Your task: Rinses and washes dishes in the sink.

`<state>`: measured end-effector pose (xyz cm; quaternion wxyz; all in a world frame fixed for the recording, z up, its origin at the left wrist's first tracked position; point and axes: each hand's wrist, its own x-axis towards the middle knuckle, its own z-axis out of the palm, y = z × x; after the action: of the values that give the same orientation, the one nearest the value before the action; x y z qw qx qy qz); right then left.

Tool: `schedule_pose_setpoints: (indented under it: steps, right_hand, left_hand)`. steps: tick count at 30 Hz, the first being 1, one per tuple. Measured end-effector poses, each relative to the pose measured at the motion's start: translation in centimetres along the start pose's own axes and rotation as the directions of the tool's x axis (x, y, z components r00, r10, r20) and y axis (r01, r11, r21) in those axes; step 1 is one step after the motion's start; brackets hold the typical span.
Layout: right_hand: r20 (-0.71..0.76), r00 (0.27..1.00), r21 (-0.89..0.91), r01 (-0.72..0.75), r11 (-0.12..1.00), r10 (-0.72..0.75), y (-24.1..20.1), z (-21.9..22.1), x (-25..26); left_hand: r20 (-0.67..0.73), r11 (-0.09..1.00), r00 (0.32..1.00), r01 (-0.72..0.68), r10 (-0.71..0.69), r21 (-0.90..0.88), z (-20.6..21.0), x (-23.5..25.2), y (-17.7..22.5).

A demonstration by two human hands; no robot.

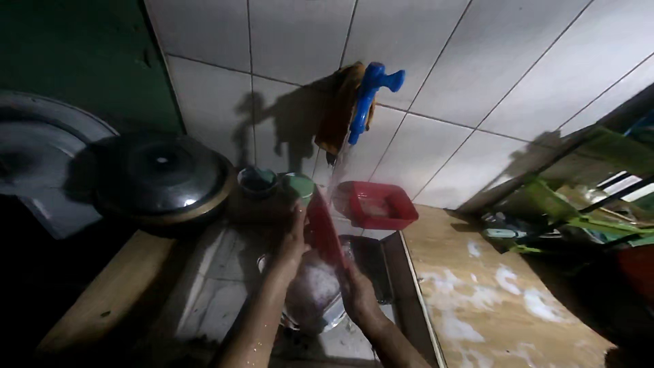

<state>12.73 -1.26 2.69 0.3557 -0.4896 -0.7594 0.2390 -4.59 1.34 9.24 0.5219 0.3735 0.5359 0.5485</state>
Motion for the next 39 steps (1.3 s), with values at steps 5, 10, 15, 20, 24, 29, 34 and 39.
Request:
schedule_pose_setpoints:
  steps: [5, 10, 15, 20, 24, 29, 34, 39]
  right_hand:
    - [0.072, 0.923, 0.689, -0.32, 0.651, 0.377, -2.2, -2.3, 5.1]
    - [0.119, 0.914, 0.7, -0.354, 0.62, 0.388, -2.6, -2.6, 7.1]
    - [0.185, 0.895, 0.846, -0.355, 0.397, 0.406, -2.9, -2.2, 8.2]
    - [0.154, 0.916, 0.868, -0.304, 0.392, 0.371, -1.8, -3.1, 7.0]
    - [0.103, 0.919, 0.878, -0.263, 0.4, 0.38, -0.8, -4.1, 6.6]
    - [0.032, 0.919, 0.939, -0.162, 0.303, 0.393, 2.2, -5.8, 7.1]
    - [0.074, 0.922, 0.958, -0.172, 0.231, 0.38, 4.6, -8.3, 5.8]
    - [0.126, 0.924, 0.819, -0.302, 0.488, 0.36, 6.6, -12.5, 3.2]
  left_hand:
    - [0.2, 0.816, 0.825, -0.559, 0.529, 0.145, 4.8, -1.5, -2.7]
    - [0.372, 0.546, 0.707, -0.703, 0.601, 0.456, 7.0, 1.8, -3.6]
    - [0.268, 0.383, 0.695, -0.629, 0.667, 0.677, 7.2, 6.8, -1.4]
    - [0.07, 0.693, 0.932, -0.313, 0.355, 0.65, 4.9, 9.4, 1.9]
    - [-0.107, 0.826, 0.983, -0.067, 0.152, 0.56, 2.9, 9.2, 0.9]
    - [-0.205, 0.973, 0.957, 0.221, -0.203, 0.068, 1.6, 7.0, -1.9]
    - [-0.103, 0.977, 0.981, 0.174, -0.162, 0.125, 1.3, 5.5, -4.5]
    - [0.004, 0.717, 0.999, 0.025, -0.039, 0.697, 0.9, 2.2, -5.7]
